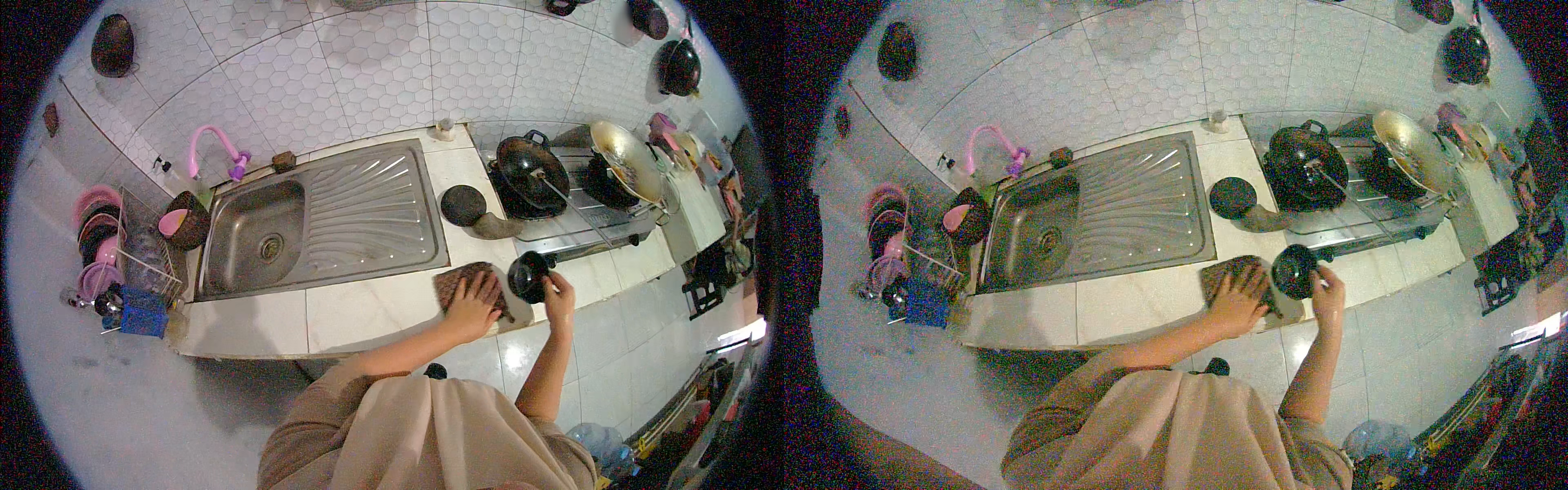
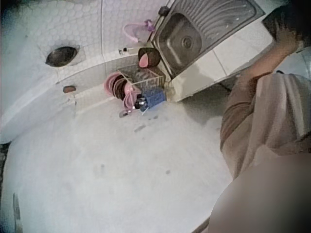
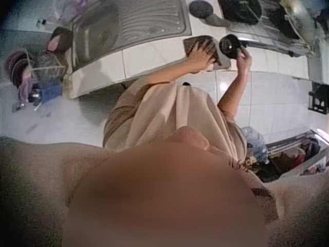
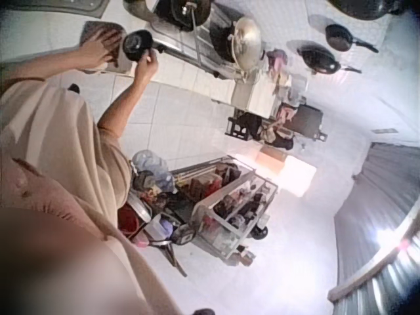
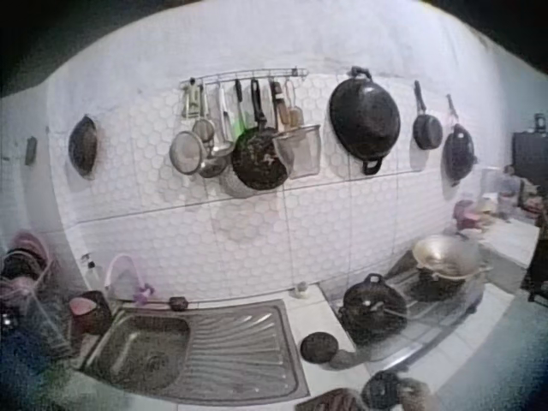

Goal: The person scoops rice into containers by hand, adds fried toppings using a slotted spoon, places the containers on a shelf, and kemudian washes a cloth in a sink.

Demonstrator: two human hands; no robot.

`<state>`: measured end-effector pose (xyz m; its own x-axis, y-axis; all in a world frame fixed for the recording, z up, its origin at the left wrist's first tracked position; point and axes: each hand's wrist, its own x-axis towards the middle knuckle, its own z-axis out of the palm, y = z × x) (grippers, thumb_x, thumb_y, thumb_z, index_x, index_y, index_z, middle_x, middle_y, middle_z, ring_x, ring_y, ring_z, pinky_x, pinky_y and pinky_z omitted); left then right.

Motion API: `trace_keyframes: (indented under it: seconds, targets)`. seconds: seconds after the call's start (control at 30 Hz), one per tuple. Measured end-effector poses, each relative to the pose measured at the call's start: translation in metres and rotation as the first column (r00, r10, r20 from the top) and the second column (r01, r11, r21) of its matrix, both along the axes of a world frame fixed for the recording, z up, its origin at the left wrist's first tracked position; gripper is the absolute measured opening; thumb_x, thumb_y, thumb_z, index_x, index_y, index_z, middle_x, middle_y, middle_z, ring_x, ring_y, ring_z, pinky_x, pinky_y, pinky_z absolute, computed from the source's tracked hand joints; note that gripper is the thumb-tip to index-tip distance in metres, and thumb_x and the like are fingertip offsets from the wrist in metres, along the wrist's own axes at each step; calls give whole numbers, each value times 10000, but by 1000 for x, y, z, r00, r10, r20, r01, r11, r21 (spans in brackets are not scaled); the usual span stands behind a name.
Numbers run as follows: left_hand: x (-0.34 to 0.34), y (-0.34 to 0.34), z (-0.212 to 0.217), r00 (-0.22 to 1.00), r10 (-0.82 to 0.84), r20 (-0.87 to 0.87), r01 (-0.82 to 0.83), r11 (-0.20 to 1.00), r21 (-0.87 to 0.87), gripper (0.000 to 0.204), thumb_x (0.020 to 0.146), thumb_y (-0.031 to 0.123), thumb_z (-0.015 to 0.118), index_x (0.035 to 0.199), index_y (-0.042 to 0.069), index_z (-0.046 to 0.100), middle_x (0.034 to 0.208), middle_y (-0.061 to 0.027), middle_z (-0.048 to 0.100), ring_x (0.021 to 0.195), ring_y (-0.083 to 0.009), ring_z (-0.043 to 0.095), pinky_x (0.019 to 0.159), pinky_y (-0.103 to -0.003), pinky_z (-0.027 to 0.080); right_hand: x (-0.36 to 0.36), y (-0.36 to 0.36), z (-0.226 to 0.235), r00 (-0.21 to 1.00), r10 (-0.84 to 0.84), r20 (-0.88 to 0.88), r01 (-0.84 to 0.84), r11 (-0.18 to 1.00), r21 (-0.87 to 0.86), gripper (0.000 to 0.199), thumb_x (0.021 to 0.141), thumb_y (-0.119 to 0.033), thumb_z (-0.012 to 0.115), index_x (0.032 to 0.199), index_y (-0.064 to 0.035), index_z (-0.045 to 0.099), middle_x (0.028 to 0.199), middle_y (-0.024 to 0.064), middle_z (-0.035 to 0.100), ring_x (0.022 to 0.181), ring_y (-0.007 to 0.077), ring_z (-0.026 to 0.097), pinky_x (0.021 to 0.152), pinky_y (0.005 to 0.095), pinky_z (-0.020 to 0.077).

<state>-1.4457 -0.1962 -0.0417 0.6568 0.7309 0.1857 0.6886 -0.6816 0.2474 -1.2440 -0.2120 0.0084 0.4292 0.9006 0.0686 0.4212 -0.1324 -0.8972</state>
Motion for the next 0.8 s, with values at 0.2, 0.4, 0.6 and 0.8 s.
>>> trace_keyframes:
  seconds: [0.2, 0.4, 0.6, 0.8]
  targets:
    - [14, 18, -3, 992, 66, 104, -64, 998, -25, 559, 860, 412, 404, 1307, 78, 365, 1420, -105, 226, 1311, -295, 176, 1022, -539, 131, 22, 19, -24, 993, -3, -120, 15, 995, 99, 254, 832, -131, 570, 1010, 50, 576, 847, 82, 614, 701, 128, 587, 586, 255, 496]
    - [-108, -16, 7, 933, 354, -58, -356, 934, -21, 591, 859, 447, 407, 1330, 99, 327, 1424, -84, 224, 1323, -264, 161, 1029, -512, 130, -6, 44, -48, 965, 171, -196, -154, 983, 100, 238, 846, -153, 567, 1013, 17, 580, 808, 44, 602, 664, 96, 561, 547, 233, 472]
    - [-256, -50, 20, 779, 603, -169, -612, 791, -2, 584, 851, 458, 422, 1330, 135, 336, 1417, -90, 238, 1309, -288, 196, 1034, -513, 136, -93, 75, -36, 859, 455, -236, -437, 891, 125, 212, 856, -140, 551, 1002, 10, 581, 800, 34, 598, 617, 79, 539, 506, 217, 448]
    - [-395, -73, -3, 549, 818, -174, -804, 573, 159, 569, 862, 447, 420, 1335, 142, 332, 1415, -95, 243, 1302, -295, 216, 1017, -526, 181, -151, 102, -17, 811, 581, -75, -580, 814, 36, 205, 847, -119, 539, 981, 33, 569, 797, 62, 597, 583, 105, 555, 463, 234, 449]
